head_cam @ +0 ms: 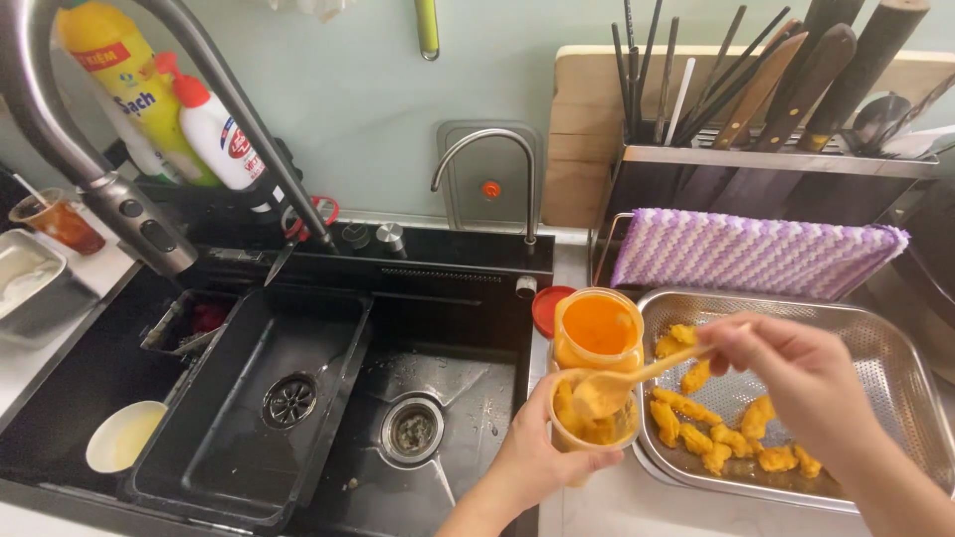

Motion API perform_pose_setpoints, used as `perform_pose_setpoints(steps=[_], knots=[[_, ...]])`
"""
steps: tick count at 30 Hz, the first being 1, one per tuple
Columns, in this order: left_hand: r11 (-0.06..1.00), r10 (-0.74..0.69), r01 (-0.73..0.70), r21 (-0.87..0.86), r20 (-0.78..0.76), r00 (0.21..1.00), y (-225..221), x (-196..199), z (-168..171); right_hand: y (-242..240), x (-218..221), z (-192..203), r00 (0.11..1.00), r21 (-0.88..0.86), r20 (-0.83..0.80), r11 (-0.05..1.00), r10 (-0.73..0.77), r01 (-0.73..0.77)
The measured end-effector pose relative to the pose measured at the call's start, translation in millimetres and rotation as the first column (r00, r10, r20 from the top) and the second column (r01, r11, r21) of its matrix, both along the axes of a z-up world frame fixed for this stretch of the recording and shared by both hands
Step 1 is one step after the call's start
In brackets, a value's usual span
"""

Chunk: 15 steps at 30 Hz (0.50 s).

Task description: Seasoning fried food in a plastic container by shaking it.

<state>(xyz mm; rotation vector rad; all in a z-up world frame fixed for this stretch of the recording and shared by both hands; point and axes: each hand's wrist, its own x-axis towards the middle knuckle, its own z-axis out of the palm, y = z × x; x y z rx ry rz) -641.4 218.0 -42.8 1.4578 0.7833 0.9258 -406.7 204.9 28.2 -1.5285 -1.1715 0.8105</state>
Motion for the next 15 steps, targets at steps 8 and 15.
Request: perform_pose_setpoints(steps=[8,15], knots=[[0.999,-0.031,0.031,0.009,-0.005,1.000,-1.5,-1.8,9.7,-17.6,-12.3,18.3,0.967,0.076,0.250,0.995,0.042,-0.063],[1.000,-0.024,0.024,0.015,0.031,0.999,0.5,-3.4,10.3,-20.5,-2.6,21.1,0.885,0.072,0.446,0.980,0.137,-0.188]])
